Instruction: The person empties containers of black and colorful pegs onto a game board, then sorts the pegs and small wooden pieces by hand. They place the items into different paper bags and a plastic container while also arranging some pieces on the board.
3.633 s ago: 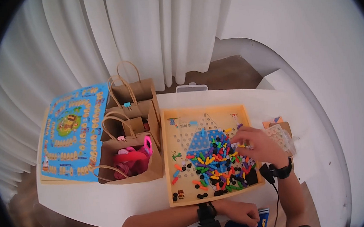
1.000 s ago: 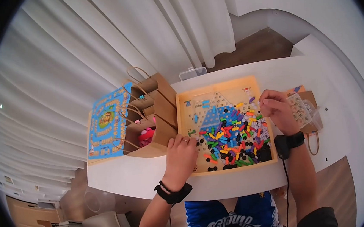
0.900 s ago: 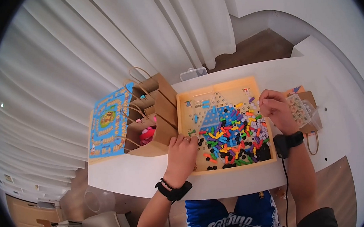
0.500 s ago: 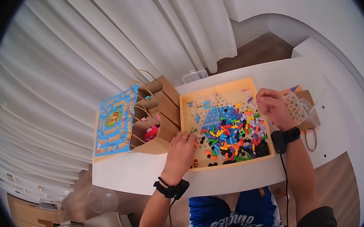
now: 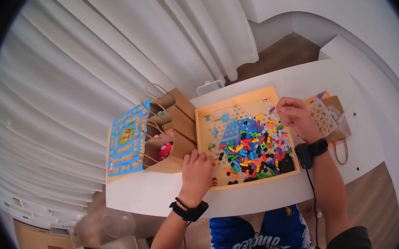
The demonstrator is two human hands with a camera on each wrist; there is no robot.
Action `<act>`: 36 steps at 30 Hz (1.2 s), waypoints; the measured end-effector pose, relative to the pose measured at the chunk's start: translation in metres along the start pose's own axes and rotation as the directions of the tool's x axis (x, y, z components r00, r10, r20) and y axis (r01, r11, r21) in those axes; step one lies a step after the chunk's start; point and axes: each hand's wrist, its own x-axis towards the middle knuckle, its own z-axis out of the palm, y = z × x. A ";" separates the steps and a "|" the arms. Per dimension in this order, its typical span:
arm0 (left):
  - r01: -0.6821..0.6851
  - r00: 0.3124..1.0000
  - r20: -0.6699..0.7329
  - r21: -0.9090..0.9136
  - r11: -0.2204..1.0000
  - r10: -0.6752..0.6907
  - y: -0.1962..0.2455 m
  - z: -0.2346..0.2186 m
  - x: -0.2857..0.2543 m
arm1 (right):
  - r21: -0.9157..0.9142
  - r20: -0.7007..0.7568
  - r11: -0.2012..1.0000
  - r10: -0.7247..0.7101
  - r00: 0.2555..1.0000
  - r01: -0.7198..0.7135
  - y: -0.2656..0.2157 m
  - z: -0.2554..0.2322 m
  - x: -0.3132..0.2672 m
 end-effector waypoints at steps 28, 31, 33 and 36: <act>-0.311 0.948 -0.004 -0.227 0.923 0.319 0.038 -0.007 0.026 | -0.001 -0.026 1.000 0.005 1.000 -0.005 0.003 -0.001 0.001; -0.321 0.942 0.012 -0.254 0.912 0.335 0.036 -0.008 0.026 | -0.010 -0.008 1.000 -0.006 1.000 0.006 0.002 -0.001 0.000; -0.325 0.939 0.021 -0.274 0.905 0.343 0.035 -0.010 0.027 | -0.020 -0.002 1.000 -0.012 1.000 0.012 0.003 -0.001 0.001; -0.287 0.935 0.097 -0.352 0.891 0.340 0.032 -0.011 0.031 | -0.012 -0.018 1.000 0.002 1.000 -0.002 0.004 -0.002 0.001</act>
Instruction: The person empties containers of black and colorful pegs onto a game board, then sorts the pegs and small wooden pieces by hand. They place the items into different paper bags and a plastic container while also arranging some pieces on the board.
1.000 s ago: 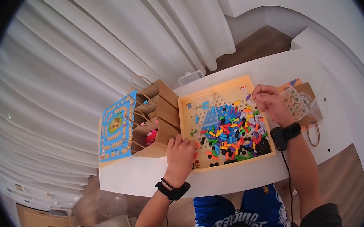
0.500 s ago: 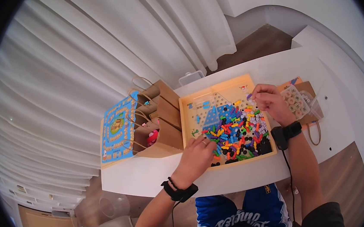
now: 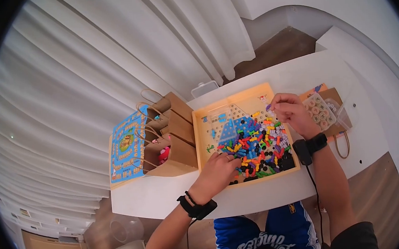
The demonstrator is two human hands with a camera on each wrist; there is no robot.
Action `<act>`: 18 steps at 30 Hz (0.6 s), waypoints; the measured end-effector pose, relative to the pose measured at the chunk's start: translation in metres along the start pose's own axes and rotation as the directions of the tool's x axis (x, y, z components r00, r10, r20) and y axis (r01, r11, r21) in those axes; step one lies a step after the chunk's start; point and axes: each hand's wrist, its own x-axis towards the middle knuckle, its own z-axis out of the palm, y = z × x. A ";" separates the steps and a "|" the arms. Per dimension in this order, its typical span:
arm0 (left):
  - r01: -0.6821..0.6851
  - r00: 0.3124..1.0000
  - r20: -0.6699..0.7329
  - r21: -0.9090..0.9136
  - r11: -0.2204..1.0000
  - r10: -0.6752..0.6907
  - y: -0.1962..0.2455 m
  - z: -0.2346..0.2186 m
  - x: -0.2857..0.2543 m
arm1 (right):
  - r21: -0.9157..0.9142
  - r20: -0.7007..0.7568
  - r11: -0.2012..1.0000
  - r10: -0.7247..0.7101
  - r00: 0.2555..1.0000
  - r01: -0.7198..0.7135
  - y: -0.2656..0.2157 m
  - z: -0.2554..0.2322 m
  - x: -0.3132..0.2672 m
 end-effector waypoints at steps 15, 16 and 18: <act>-0.034 0.996 -0.087 -0.052 0.998 0.030 -0.012 -0.014 0.007 | -0.011 -0.010 0.999 0.031 0.999 -0.031 -0.004 0.002 -0.002; 0.054 0.995 -0.086 -0.016 0.998 -0.056 -0.017 -0.022 0.011 | -0.009 -0.016 0.999 0.032 0.999 -0.032 -0.004 0.002 -0.004; 0.148 0.985 -0.089 0.017 0.989 -0.146 -0.027 -0.032 0.025 | -0.046 -0.001 0.999 0.003 1.000 -0.003 -0.005 0.003 -0.003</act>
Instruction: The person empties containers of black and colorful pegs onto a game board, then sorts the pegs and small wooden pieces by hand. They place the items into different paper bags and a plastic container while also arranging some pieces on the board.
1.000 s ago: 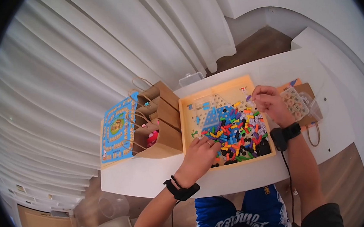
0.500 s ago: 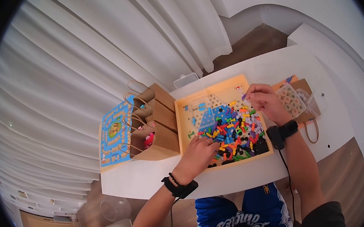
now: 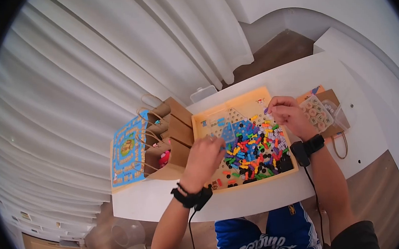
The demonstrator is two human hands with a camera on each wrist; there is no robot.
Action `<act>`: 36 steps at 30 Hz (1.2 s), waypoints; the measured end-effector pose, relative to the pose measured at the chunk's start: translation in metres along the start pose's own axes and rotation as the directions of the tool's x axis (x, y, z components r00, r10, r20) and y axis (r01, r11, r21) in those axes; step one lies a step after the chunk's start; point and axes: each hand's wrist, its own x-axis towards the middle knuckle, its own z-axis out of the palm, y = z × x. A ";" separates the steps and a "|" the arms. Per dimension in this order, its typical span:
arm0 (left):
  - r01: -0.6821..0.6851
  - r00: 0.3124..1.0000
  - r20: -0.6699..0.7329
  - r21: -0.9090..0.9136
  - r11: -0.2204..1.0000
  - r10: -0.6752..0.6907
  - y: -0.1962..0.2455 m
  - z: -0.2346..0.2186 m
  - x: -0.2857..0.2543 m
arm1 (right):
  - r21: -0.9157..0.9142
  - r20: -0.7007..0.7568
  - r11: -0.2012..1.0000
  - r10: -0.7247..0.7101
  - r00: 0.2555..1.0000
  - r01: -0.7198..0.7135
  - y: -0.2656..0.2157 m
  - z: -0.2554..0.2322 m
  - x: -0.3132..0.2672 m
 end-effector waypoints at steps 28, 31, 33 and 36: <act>-0.038 0.997 -0.036 -0.999 -0.029 -0.063 -0.062 0.049 -0.022 | -0.376 -0.010 0.913 0.168 0.986 -0.160 -0.023 0.026 -0.001; -0.034 0.997 -0.035 -0.999 0.019 -0.070 -0.064 0.054 -0.025 | -0.630 0.014 0.757 0.235 0.972 -0.174 -0.025 0.049 0.003; -0.057 0.996 -0.058 -0.998 0.007 -0.063 -0.064 0.053 -0.025 | -0.865 0.175 0.494 0.138 0.975 0.085 -0.019 0.075 0.000; -0.073 0.994 -0.076 -0.997 0.039 -0.077 -0.061 0.051 -0.026 | -0.926 0.322 0.266 0.184 0.929 0.268 -0.002 0.116 -0.002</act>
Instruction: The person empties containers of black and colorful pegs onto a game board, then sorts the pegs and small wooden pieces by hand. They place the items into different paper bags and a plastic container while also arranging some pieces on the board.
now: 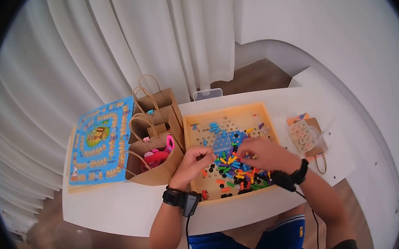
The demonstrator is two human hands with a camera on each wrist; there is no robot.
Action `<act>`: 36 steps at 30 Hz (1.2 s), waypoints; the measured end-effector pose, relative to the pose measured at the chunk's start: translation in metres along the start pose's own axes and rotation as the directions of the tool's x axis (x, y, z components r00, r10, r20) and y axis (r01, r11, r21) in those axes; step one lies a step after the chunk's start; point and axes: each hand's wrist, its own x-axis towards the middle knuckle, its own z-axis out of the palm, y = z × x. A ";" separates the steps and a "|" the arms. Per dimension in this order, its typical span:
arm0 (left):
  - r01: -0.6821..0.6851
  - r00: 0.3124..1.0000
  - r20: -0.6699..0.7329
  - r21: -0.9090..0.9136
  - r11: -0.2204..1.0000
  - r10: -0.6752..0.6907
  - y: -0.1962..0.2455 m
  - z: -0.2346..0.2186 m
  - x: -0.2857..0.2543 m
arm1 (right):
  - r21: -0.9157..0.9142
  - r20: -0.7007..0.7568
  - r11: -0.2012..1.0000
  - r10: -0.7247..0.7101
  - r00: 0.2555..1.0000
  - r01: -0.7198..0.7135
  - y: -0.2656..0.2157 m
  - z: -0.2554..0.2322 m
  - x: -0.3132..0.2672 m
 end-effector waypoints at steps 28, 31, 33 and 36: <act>-0.053 0.997 0.055 -0.034 0.998 0.055 -0.009 -0.008 0.000 | -0.198 0.024 0.977 0.088 0.996 -0.082 -0.021 0.004 0.034; -0.029 0.995 0.090 -0.034 0.999 0.032 -0.007 -0.005 -0.002 | 0.035 -0.056 0.968 0.249 0.967 -0.247 -0.025 0.000 0.052; -0.016 0.994 0.105 -0.033 0.999 0.020 -0.007 -0.005 -0.003 | -0.033 -0.129 0.988 0.146 0.981 -0.151 -0.019 0.003 0.054; -0.029 0.993 0.114 -0.005 1.000 0.029 -0.007 -0.006 -0.003 | -0.314 -0.013 0.938 0.154 0.988 -0.150 0.003 0.011 0.026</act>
